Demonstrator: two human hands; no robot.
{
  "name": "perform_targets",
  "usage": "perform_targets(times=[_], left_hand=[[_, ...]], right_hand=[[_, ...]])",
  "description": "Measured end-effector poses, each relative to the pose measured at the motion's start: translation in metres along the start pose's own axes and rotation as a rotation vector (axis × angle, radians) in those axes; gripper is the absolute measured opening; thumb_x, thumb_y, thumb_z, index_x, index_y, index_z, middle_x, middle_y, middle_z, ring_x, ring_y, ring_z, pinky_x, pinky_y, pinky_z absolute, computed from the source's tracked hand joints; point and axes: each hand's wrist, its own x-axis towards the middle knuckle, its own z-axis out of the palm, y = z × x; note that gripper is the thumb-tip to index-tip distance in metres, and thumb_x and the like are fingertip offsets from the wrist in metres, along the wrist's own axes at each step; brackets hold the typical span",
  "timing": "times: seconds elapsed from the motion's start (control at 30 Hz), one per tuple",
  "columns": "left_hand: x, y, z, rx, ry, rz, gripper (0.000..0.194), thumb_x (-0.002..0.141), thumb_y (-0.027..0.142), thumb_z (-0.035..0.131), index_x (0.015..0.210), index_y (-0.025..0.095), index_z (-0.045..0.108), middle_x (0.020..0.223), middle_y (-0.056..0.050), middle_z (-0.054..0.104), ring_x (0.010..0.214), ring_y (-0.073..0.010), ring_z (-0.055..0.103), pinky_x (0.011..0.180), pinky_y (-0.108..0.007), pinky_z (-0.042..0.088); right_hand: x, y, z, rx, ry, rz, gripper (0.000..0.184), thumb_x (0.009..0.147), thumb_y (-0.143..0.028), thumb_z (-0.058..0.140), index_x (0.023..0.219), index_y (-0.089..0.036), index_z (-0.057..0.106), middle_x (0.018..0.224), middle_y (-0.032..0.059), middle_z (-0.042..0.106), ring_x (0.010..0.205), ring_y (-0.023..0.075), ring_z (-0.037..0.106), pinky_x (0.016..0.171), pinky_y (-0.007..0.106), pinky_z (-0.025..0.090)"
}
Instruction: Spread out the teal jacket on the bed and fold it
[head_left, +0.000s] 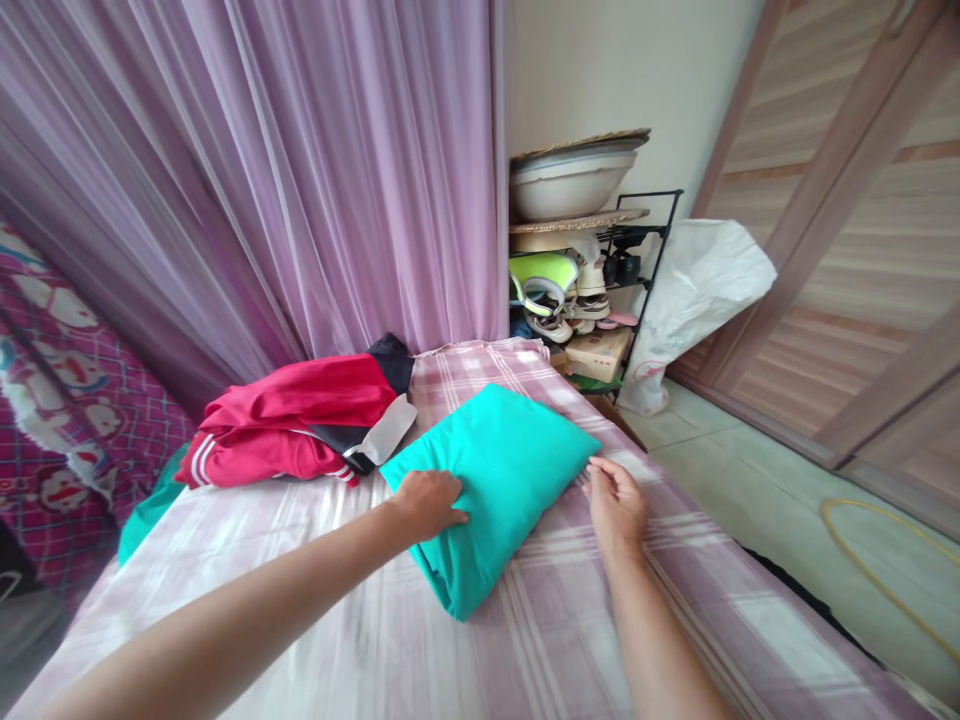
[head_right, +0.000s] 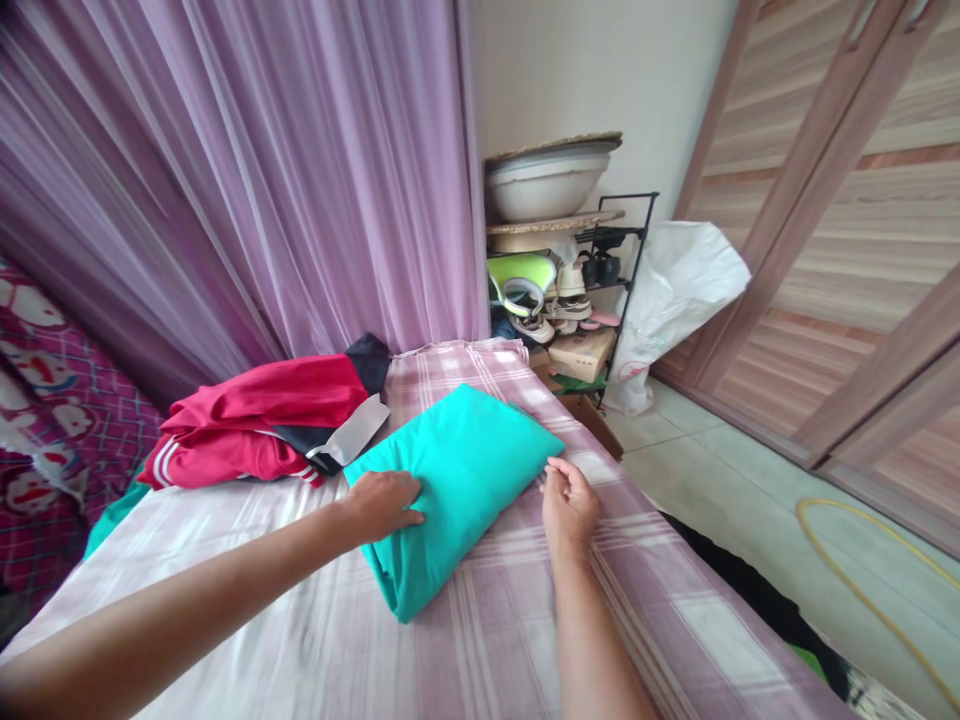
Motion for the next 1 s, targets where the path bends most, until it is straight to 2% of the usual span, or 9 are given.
perform_targets(times=[0.1,0.2,0.27,0.33,0.43,0.67,0.83,0.93,1.0], left_hand=[[0.011,0.008,0.014,0.037,-0.047,0.104,0.025,0.096,0.03,0.048,0.105,0.018,0.068,0.108,-0.012,0.072,0.1,-0.028,0.07,0.077,-0.038,0.055],[0.011,0.009,0.016,0.054,-0.017,0.124,0.024,0.094,0.024,0.046,0.102,0.018,0.068,0.105,-0.012,0.072,0.098,-0.0282,0.069,0.077,-0.038,0.055],[0.008,0.003,0.013,0.068,0.06,0.071,0.025,0.094,0.032,0.05,0.107,0.018,0.066,0.11,-0.013,0.069,0.103,-0.0298,0.067,0.081,-0.04,0.054],[0.006,-0.01,0.011,0.075,0.145,-0.041,0.041,0.089,0.048,0.059,0.116,0.017,0.063,0.119,-0.016,0.065,0.11,-0.0327,0.063,0.087,-0.042,0.051],[0.009,-0.032,0.014,0.052,0.141,-0.208,0.06,0.081,0.061,0.065,0.12,0.016,0.06,0.118,-0.018,0.065,0.106,-0.0345,0.064,0.085,-0.042,0.05],[0.022,-0.052,0.018,0.009,0.098,-0.091,0.029,0.098,0.032,0.041,0.105,0.018,0.066,0.104,-0.013,0.07,0.097,-0.0272,0.068,0.075,-0.035,0.049],[-0.031,-0.014,-0.007,-0.008,0.136,0.085,0.036,0.1,0.034,0.034,0.094,0.02,0.066,0.097,-0.008,0.072,0.09,-0.022,0.068,0.074,-0.033,0.048],[-0.071,0.027,-0.015,-0.115,0.096,0.385,0.031,0.095,0.037,0.043,0.078,0.025,0.065,0.081,-0.001,0.072,0.074,-0.0184,0.068,0.062,-0.03,0.048],[-0.077,0.04,-0.023,-0.139,0.016,0.513,0.029,0.092,0.036,0.049,0.069,0.027,0.064,0.076,0.0,0.072,0.067,-0.0178,0.066,0.055,-0.031,0.047]], right_hand=[[0.0,0.0,0.0,-0.023,-0.011,-0.009,0.045,0.068,-0.053,0.059,0.09,-0.017,0.073,0.071,0.0065,0.073,0.056,0.0191,0.064,0.056,0.031,0.05],[0.0,-0.001,0.0,-0.07,-0.024,-0.018,0.044,0.068,-0.053,0.057,0.089,-0.018,0.073,0.071,0.0062,0.073,0.058,0.0203,0.064,0.059,0.032,0.049],[0.0,-0.001,0.0,-0.092,-0.038,-0.018,0.045,0.069,-0.053,0.056,0.09,-0.018,0.073,0.071,0.0066,0.073,0.059,0.0213,0.065,0.06,0.032,0.049],[-0.001,-0.002,0.0,-0.11,-0.051,-0.02,0.045,0.069,-0.053,0.054,0.09,-0.018,0.073,0.072,0.0069,0.073,0.06,0.0221,0.066,0.061,0.033,0.049],[-0.001,-0.001,0.0,-0.147,-0.066,-0.04,0.045,0.07,-0.053,0.053,0.091,-0.019,0.073,0.074,0.007,0.075,0.062,0.0225,0.067,0.067,0.035,0.05],[0.0,-0.002,-0.001,-0.17,-0.086,-0.034,0.045,0.069,-0.052,0.052,0.091,-0.019,0.072,0.076,0.0071,0.075,0.062,0.0232,0.067,0.069,0.036,0.05],[0.0,-0.003,-0.001,-0.13,-0.064,-0.007,0.044,0.067,-0.052,0.056,0.09,-0.019,0.073,0.073,0.0065,0.074,0.059,0.0223,0.065,0.065,0.036,0.05],[0.001,-0.003,-0.002,-0.043,0.0,-0.001,0.043,0.068,-0.051,0.058,0.09,-0.018,0.073,0.081,0.0088,0.075,0.063,0.0219,0.066,0.063,0.035,0.052],[0.002,-0.003,-0.002,-0.013,0.046,0.009,0.042,0.068,-0.051,0.059,0.089,-0.017,0.073,0.084,0.0101,0.076,0.067,0.0222,0.066,0.063,0.033,0.052]])
